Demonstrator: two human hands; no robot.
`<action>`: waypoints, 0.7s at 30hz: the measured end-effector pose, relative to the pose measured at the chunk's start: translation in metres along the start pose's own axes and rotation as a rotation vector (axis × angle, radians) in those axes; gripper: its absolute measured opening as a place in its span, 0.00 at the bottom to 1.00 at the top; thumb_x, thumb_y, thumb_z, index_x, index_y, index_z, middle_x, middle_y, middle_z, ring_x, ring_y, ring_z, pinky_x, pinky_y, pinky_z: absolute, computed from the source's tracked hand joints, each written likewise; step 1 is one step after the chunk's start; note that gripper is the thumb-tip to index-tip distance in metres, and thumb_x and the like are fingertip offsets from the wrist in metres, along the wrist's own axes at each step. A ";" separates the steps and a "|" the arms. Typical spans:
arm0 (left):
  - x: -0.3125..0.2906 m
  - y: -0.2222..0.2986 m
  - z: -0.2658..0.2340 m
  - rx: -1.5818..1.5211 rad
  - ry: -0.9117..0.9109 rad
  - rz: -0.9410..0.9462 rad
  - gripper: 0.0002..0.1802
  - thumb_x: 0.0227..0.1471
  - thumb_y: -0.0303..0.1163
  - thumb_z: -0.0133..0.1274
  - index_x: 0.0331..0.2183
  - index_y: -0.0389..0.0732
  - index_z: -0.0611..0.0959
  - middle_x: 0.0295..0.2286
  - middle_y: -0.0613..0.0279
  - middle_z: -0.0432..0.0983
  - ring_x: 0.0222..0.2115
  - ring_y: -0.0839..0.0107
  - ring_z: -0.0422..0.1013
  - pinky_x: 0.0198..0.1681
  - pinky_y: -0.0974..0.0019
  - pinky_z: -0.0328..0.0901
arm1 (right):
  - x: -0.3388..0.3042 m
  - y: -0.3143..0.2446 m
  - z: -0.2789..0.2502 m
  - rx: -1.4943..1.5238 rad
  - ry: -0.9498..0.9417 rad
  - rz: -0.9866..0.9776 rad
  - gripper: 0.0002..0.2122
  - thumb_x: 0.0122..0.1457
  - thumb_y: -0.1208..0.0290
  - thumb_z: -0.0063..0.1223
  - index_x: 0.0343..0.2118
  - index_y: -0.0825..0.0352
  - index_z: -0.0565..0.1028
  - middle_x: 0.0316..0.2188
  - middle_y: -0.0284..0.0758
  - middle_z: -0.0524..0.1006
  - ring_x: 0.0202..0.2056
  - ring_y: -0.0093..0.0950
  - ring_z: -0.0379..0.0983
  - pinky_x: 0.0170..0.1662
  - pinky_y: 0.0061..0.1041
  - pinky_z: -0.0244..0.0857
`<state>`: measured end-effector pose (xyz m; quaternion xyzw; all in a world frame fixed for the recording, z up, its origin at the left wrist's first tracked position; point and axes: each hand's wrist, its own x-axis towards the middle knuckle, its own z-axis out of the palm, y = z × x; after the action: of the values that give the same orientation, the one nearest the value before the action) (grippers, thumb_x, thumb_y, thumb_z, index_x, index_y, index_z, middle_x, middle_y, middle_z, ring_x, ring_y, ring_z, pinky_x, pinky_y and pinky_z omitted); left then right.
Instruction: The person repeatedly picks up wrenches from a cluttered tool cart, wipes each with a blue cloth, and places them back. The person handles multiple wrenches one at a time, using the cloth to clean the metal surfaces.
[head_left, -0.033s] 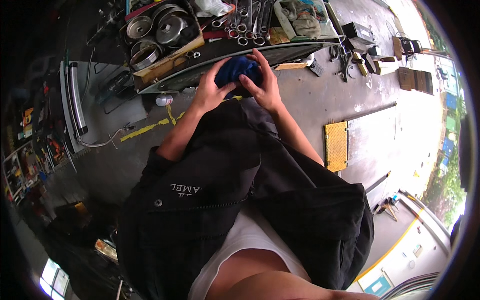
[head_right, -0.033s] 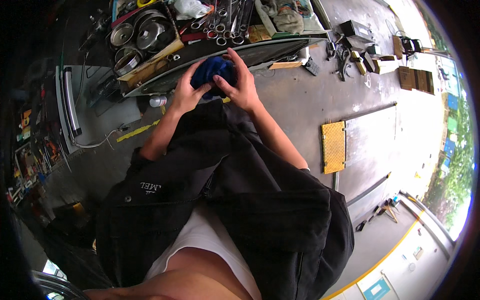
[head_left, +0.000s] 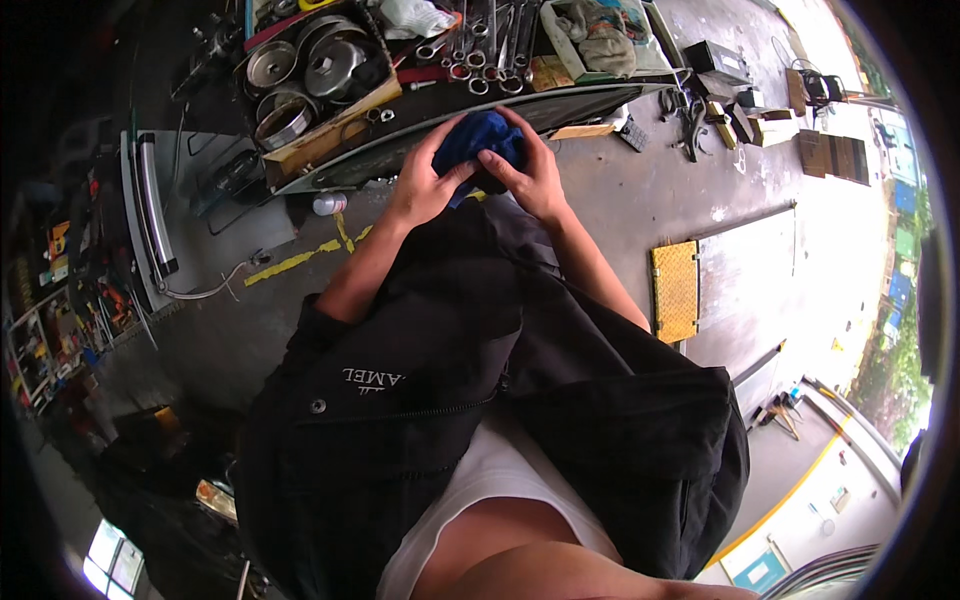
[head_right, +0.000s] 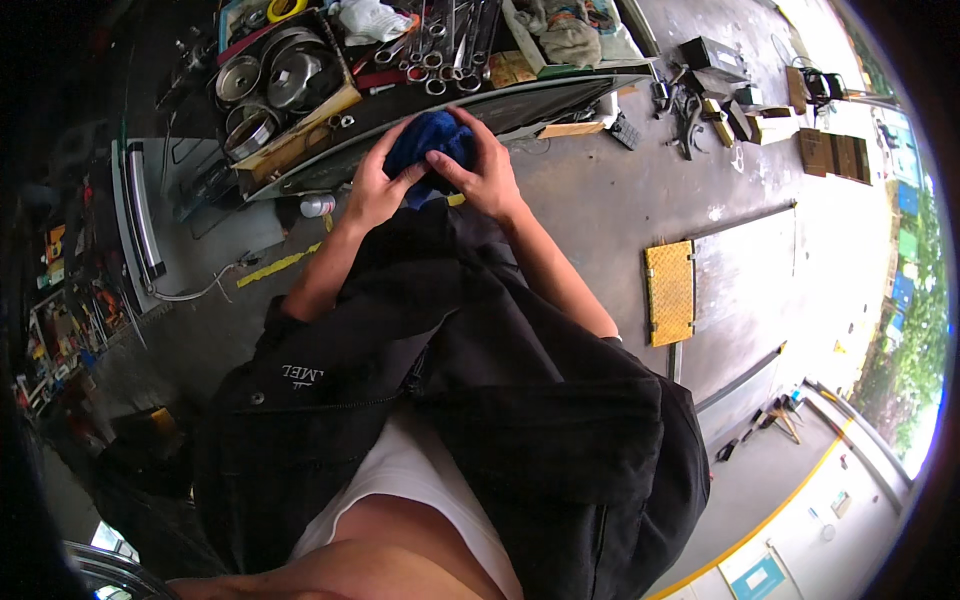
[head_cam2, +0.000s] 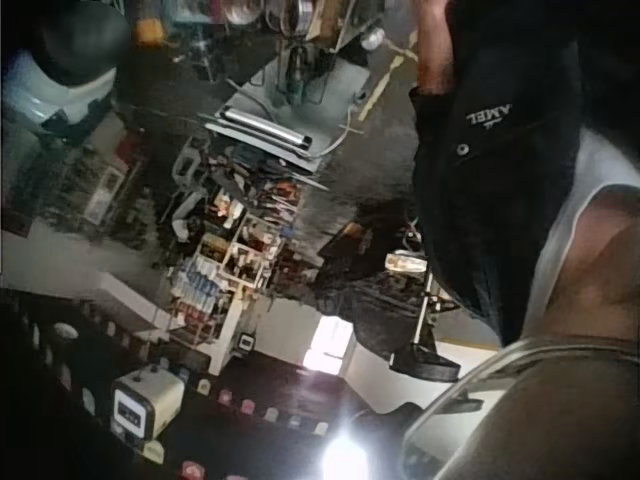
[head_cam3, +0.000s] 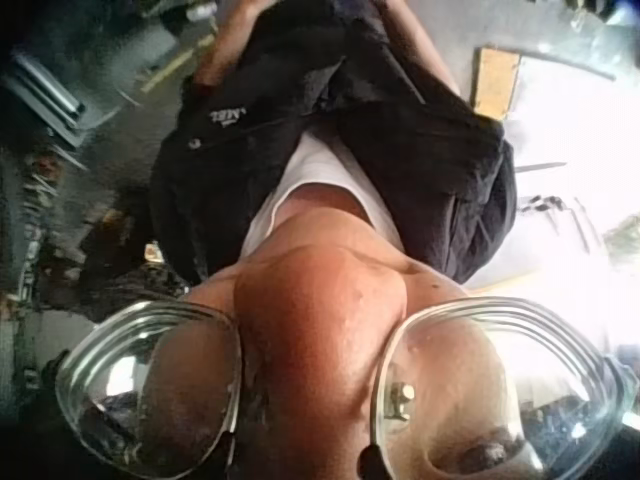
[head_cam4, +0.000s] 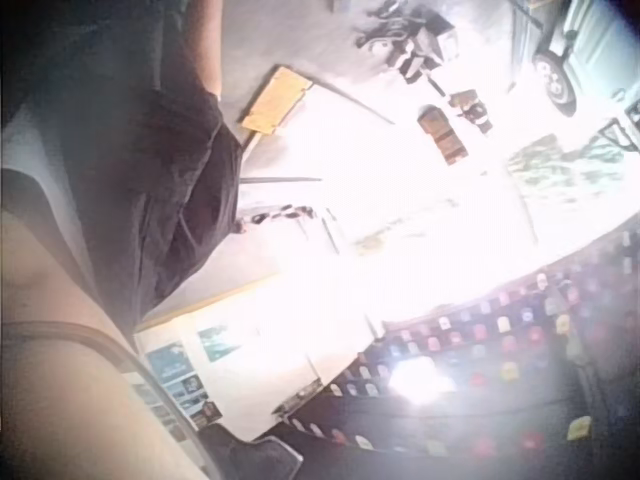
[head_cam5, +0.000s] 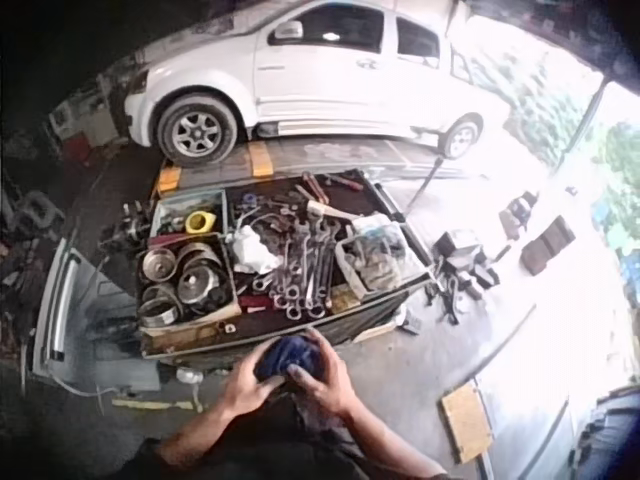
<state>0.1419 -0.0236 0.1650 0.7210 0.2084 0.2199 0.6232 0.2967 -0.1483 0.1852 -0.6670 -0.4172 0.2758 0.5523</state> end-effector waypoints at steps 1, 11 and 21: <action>0.006 0.000 0.009 -0.094 0.019 -0.001 0.35 0.51 0.27 0.65 0.60 0.38 0.71 0.55 0.52 0.72 0.55 0.62 0.70 0.58 0.60 0.65 | 0.003 0.003 -0.012 -0.014 -0.045 0.034 0.39 0.52 0.61 0.70 0.65 0.65 0.62 0.55 0.46 0.74 0.51 0.37 0.76 0.55 0.33 0.68; 0.055 0.054 0.032 -0.530 -0.336 -0.015 0.35 0.61 0.35 0.52 0.65 0.38 0.63 0.54 0.59 0.69 0.51 0.73 0.67 0.56 0.69 0.61 | 0.026 -0.011 -0.050 -0.054 0.175 0.004 0.42 0.40 0.66 0.79 0.60 0.62 0.65 0.50 0.43 0.77 0.50 0.38 0.76 0.55 0.34 0.69; 0.122 0.054 0.040 0.873 0.226 0.301 0.12 0.56 0.37 0.58 0.39 0.42 0.84 0.38 0.58 0.79 0.40 0.55 0.74 0.47 0.57 0.67 | 0.041 0.006 -0.088 -0.038 0.333 -0.011 0.36 0.42 0.70 0.73 0.55 0.63 0.66 0.43 0.44 0.79 0.45 0.39 0.79 0.52 0.34 0.70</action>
<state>0.2658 0.0066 0.2202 0.9092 0.2411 0.2767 0.1964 0.3916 -0.1574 0.2040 -0.7116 -0.3286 0.1506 0.6025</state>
